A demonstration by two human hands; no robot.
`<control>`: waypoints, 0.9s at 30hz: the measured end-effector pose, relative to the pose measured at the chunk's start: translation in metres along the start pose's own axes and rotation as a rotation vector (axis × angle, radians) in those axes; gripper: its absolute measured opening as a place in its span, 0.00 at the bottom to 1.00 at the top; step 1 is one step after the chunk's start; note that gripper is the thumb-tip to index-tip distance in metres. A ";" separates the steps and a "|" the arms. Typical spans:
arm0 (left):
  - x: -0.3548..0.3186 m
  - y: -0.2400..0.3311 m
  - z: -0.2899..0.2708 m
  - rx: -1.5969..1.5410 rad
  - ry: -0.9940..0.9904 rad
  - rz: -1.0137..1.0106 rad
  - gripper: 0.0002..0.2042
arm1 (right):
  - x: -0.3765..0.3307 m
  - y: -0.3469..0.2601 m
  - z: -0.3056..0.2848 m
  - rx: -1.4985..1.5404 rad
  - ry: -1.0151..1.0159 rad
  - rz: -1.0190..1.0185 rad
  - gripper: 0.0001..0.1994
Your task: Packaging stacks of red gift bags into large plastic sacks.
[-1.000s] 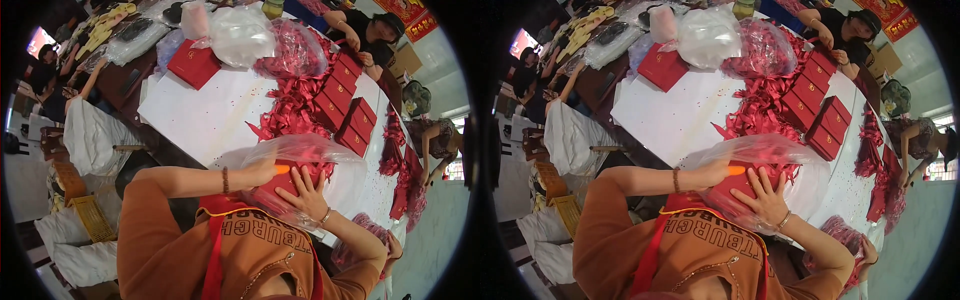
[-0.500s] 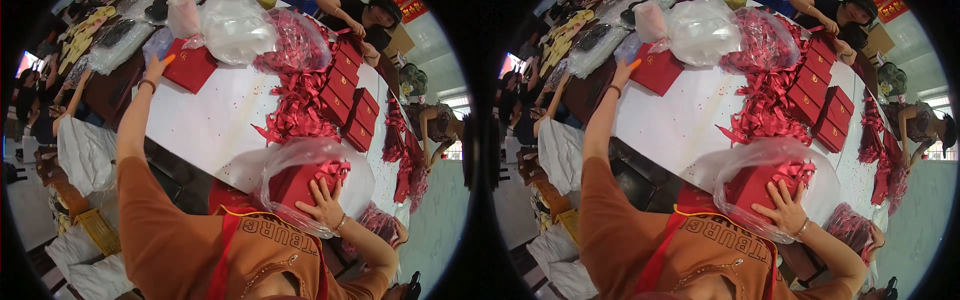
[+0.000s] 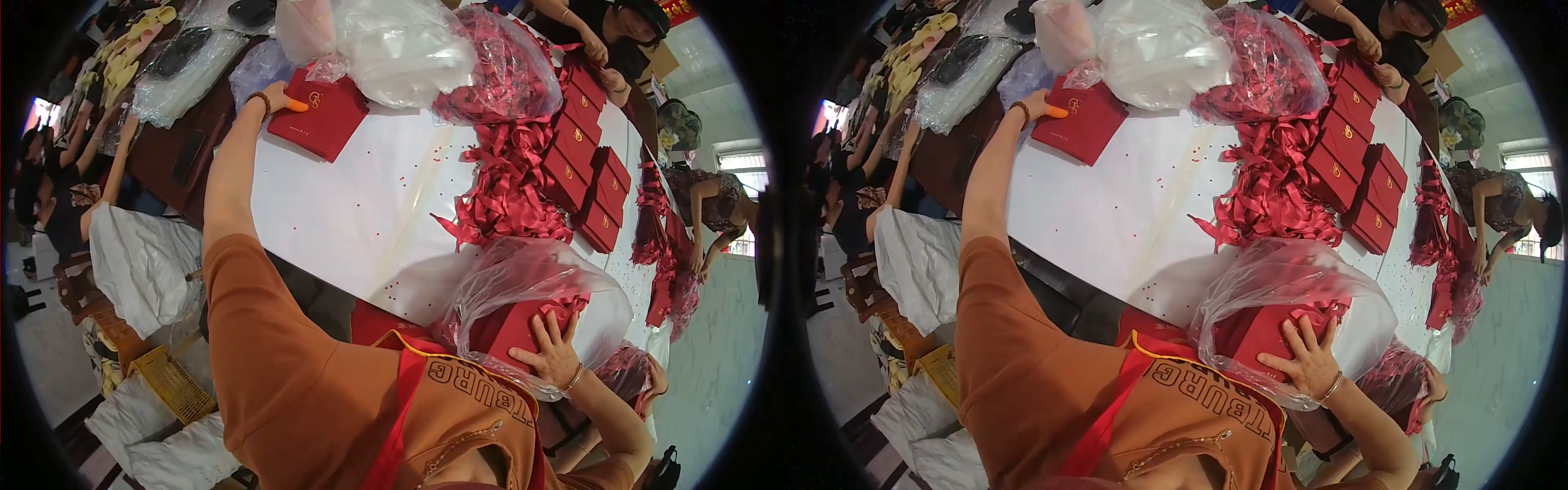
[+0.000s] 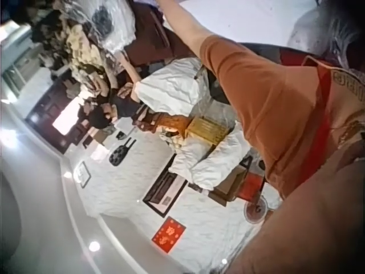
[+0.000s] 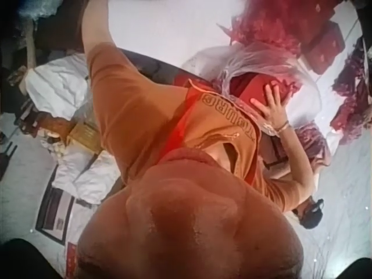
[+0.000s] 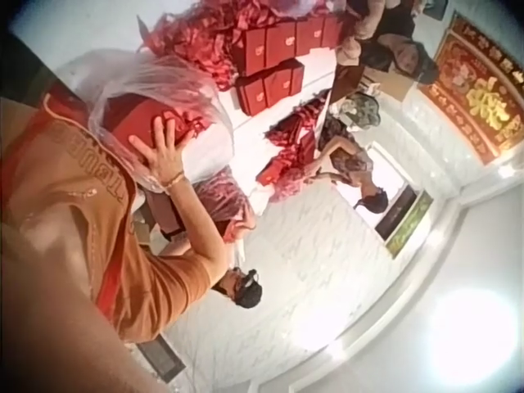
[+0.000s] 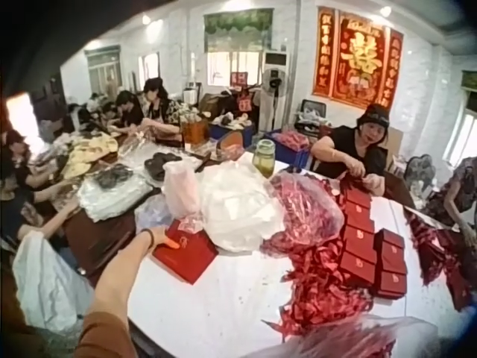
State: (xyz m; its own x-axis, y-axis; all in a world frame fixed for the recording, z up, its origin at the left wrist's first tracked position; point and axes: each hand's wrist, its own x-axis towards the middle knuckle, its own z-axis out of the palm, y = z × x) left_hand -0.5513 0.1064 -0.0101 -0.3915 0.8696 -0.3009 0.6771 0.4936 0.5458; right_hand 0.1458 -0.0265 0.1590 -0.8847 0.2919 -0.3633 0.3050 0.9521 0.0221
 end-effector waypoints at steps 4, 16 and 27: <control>0.002 -0.010 0.009 -0.401 -0.333 -0.127 0.36 | 0.001 -0.001 -0.004 0.005 -0.003 0.005 0.31; -0.033 0.018 0.019 -0.768 -0.460 -0.067 0.27 | 0.004 -0.004 -0.009 0.069 -0.030 0.046 0.31; -0.106 0.007 0.042 -1.220 -0.364 -0.171 0.19 | 0.004 -0.007 -0.009 0.067 0.022 0.035 0.30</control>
State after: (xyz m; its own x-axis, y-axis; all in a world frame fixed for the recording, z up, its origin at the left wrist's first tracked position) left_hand -0.4792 0.0181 -0.0074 -0.0937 0.8443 -0.5277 -0.4459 0.4383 0.7804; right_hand 0.1367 -0.0315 0.1656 -0.8805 0.3272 -0.3430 0.3579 0.9333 -0.0283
